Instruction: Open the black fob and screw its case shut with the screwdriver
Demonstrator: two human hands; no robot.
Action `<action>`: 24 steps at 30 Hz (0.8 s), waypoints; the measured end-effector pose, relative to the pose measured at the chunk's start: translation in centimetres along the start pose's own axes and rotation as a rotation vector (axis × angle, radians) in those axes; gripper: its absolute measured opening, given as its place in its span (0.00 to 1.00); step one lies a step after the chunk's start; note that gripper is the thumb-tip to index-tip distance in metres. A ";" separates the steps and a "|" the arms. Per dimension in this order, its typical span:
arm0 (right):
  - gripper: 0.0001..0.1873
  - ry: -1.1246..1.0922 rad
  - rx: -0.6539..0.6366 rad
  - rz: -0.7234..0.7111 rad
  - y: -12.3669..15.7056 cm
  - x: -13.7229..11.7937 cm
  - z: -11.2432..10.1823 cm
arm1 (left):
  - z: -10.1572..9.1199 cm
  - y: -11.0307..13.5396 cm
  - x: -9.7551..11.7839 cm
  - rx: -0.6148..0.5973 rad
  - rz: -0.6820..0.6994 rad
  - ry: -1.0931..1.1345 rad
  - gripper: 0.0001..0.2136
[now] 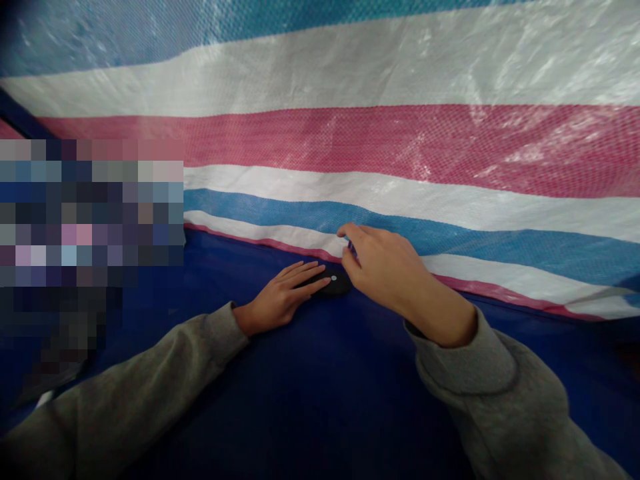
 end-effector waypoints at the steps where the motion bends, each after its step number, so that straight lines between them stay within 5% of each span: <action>1: 0.19 0.009 -0.007 0.013 0.0 0.0 0.0 | 0.0 0.0 0.0 0.000 0.001 -0.001 0.29; 24: 0.21 0.071 -0.033 0.036 0.0 0.1 0.0 | -0.1 0.0 0.0 0.009 0.000 0.006 0.28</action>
Point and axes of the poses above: each hand's wrist, its own y-axis away from the middle knuckle, its own z-axis out of the palm, x = y × z, the point moved 1 cm from there along -y, towards the middle knuckle, and after that the axes turned 13 degrees about z, right-handed, at the moved point
